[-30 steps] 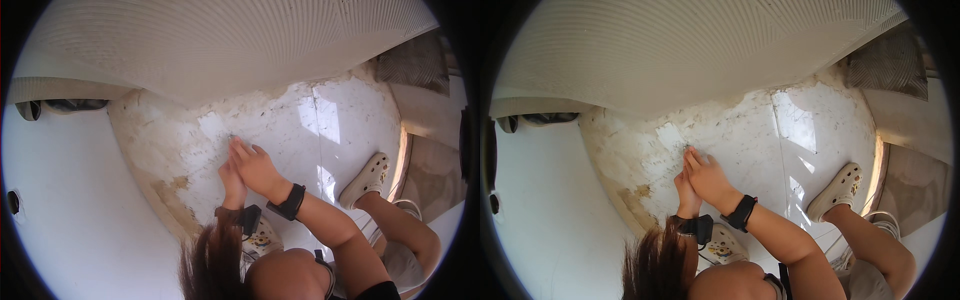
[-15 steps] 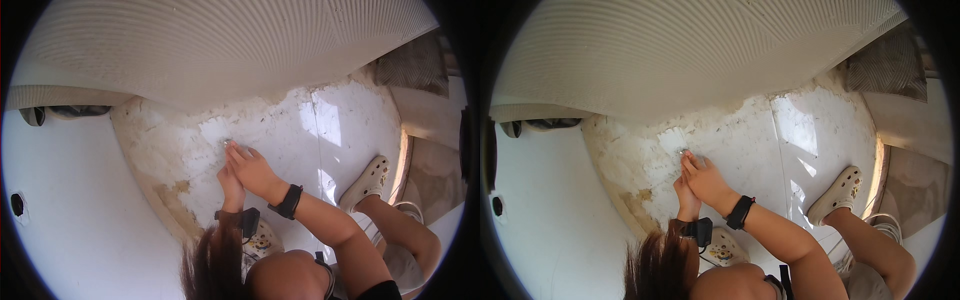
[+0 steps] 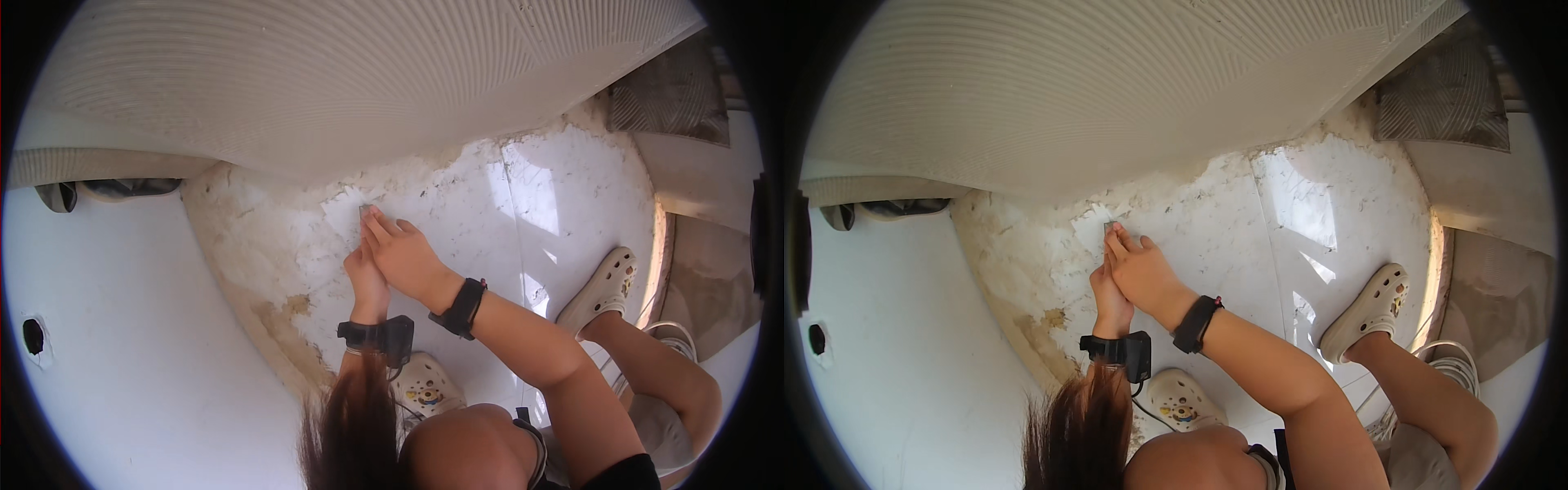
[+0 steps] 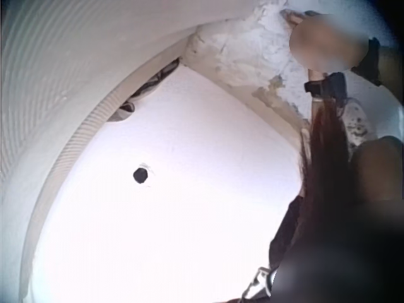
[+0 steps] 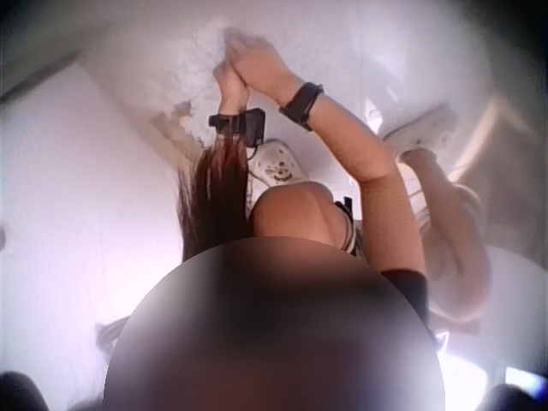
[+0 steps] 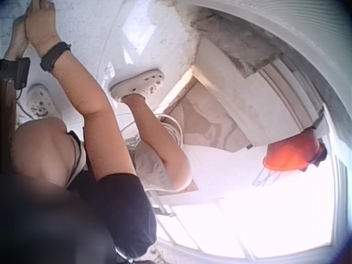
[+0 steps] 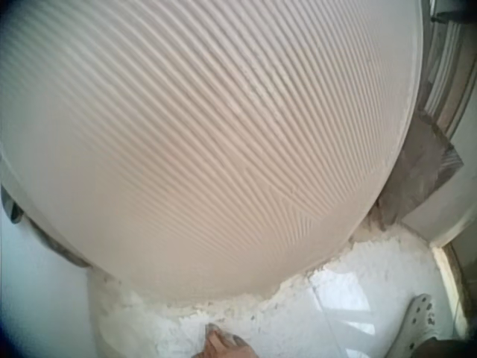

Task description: The person scrapes white debris from a floor tile using a metal scraper and uses their hands to press a piece of material into a gap.

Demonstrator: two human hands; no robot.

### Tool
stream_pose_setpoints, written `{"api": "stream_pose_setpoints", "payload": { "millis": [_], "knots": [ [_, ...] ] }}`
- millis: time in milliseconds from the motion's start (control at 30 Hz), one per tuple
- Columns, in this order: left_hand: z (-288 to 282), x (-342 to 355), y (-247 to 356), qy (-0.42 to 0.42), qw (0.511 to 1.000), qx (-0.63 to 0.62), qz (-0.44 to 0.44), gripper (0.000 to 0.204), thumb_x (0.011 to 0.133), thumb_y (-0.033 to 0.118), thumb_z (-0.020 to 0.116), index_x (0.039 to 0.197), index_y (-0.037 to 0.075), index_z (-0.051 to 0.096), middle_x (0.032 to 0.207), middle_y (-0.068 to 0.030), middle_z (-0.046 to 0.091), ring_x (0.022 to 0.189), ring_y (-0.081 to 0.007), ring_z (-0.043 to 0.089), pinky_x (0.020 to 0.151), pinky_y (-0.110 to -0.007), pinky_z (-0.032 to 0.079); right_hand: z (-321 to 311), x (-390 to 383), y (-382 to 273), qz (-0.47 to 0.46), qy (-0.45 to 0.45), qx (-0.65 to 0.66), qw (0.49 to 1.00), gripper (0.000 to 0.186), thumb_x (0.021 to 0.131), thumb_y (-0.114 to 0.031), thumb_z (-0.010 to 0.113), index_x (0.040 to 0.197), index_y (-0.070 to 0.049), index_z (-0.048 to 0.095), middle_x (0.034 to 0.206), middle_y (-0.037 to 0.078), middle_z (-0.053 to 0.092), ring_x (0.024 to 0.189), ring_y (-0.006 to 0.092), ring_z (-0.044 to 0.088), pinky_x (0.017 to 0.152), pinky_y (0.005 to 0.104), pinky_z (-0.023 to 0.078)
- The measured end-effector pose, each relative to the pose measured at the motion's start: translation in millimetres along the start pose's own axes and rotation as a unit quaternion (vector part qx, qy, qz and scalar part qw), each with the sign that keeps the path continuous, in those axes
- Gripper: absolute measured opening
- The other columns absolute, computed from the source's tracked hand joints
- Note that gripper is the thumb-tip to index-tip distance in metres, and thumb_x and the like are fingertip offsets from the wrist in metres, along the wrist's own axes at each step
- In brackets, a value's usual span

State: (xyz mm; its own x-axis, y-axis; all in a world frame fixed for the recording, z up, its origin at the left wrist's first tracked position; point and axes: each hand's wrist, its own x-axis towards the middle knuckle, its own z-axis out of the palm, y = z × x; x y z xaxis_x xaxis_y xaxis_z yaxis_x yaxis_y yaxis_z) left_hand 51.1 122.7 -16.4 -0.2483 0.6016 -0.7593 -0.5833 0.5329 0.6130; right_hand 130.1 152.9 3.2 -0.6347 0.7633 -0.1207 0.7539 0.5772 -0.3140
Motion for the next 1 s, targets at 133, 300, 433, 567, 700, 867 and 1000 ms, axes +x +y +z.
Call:
{"api": "stream_pose_setpoints", "payload": {
  "millis": [133, 300, 433, 567, 700, 867, 1000],
  "knots": [
    [2, -25, -16, 0.0, 0.999, 0.017, 0.028, 0.041, 0.09, 0.025, 0.039, 0.114, -0.008, 0.044, 0.107, -0.0099, 0.052, 0.094, -0.012, 0.05, 0.078, -0.024, 0.041, -6, -31, -6, 0.013, 0.043, 0.057, 0.997, 0.04, 0.068, -0.009, 0.049, 0.106, 0.006, 0.048, 0.116, 0.015, 0.045, 0.105, 0.0219, 0.048, 0.075, 0.0314, 0.043],
    [15, 3, 1, -0.02, 0.999, -0.014, 0.046, 0.041, 0.089, 0.026, 0.04, 0.113, -0.008, 0.045, 0.104, -0.01, 0.054, 0.091, -0.0119, 0.051, 0.076, -0.024, 0.042, -9, 2, 12, 0.013, 0.053, 0.039, 0.998, 0.042, 0.067, -0.008, 0.05, 0.107, 0.006, 0.047, 0.117, 0.014, 0.044, 0.104, 0.0205, 0.048, 0.074, 0.0307, 0.043],
    [23, 22, 26, -0.006, 1.0, -0.023, 0.003, 0.041, 0.089, 0.026, 0.04, 0.113, -0.007, 0.045, 0.103, -0.0106, 0.054, 0.088, -0.0143, 0.053, 0.073, -0.024, 0.044, -16, 31, 17, 0.018, 0.044, 0.049, 0.998, 0.044, 0.066, -0.007, 0.051, 0.108, 0.006, 0.047, 0.117, 0.013, 0.044, 0.103, 0.0187, 0.049, 0.074, 0.0291, 0.043],
    [18, -3, 3, -0.002, 1.0, -0.025, 0.013, 0.041, 0.089, 0.026, 0.039, 0.112, -0.008, 0.045, 0.103, -0.0099, 0.054, 0.089, -0.0143, 0.053, 0.074, -0.024, 0.043, -10, 3, 12, 0.011, 0.022, 0.05, 0.998, 0.041, 0.069, -0.008, 0.05, 0.107, 0.005, 0.047, 0.117, 0.013, 0.045, 0.103, 0.0184, 0.049, 0.075, 0.0287, 0.043],
    [13, -25, -19, 0.018, 0.999, -0.032, 0.027, 0.042, 0.09, 0.027, 0.038, 0.114, -0.007, 0.044, 0.105, -0.0091, 0.052, 0.092, -0.0136, 0.052, 0.076, -0.024, 0.043, -5, -29, 6, 0.006, 0.056, 0.079, 0.995, 0.035, 0.072, -0.01, 0.049, 0.105, 0.002, 0.05, 0.117, 0.012, 0.046, 0.103, 0.0183, 0.049, 0.072, 0.0286, 0.044],
    [22, -9, 1, 0.001, 0.999, -0.043, 0.005, 0.042, 0.089, 0.029, 0.039, 0.115, -0.004, 0.044, 0.107, -0.0089, 0.052, 0.093, -0.0134, 0.052, 0.077, -0.024, 0.043, -6, -5, 15, 0.008, 0.058, 0.097, 0.994, 0.037, 0.071, -0.01, 0.05, 0.106, 0.002, 0.049, 0.119, 0.011, 0.044, 0.104, 0.0175, 0.048, 0.072, 0.0289, 0.043],
    [26, 22, 32, -0.005, 0.999, -0.035, 0.018, 0.043, 0.088, 0.03, 0.041, 0.114, -0.004, 0.045, 0.106, -0.0081, 0.052, 0.092, -0.0137, 0.052, 0.076, -0.024, 0.043, -6, 33, 17, 0.026, 0.088, 0.074, 0.993, 0.042, 0.069, -0.008, 0.05, 0.109, 0.003, 0.047, 0.12, 0.011, 0.043, 0.106, 0.0161, 0.047, 0.072, 0.0289, 0.042]
  ]
}}
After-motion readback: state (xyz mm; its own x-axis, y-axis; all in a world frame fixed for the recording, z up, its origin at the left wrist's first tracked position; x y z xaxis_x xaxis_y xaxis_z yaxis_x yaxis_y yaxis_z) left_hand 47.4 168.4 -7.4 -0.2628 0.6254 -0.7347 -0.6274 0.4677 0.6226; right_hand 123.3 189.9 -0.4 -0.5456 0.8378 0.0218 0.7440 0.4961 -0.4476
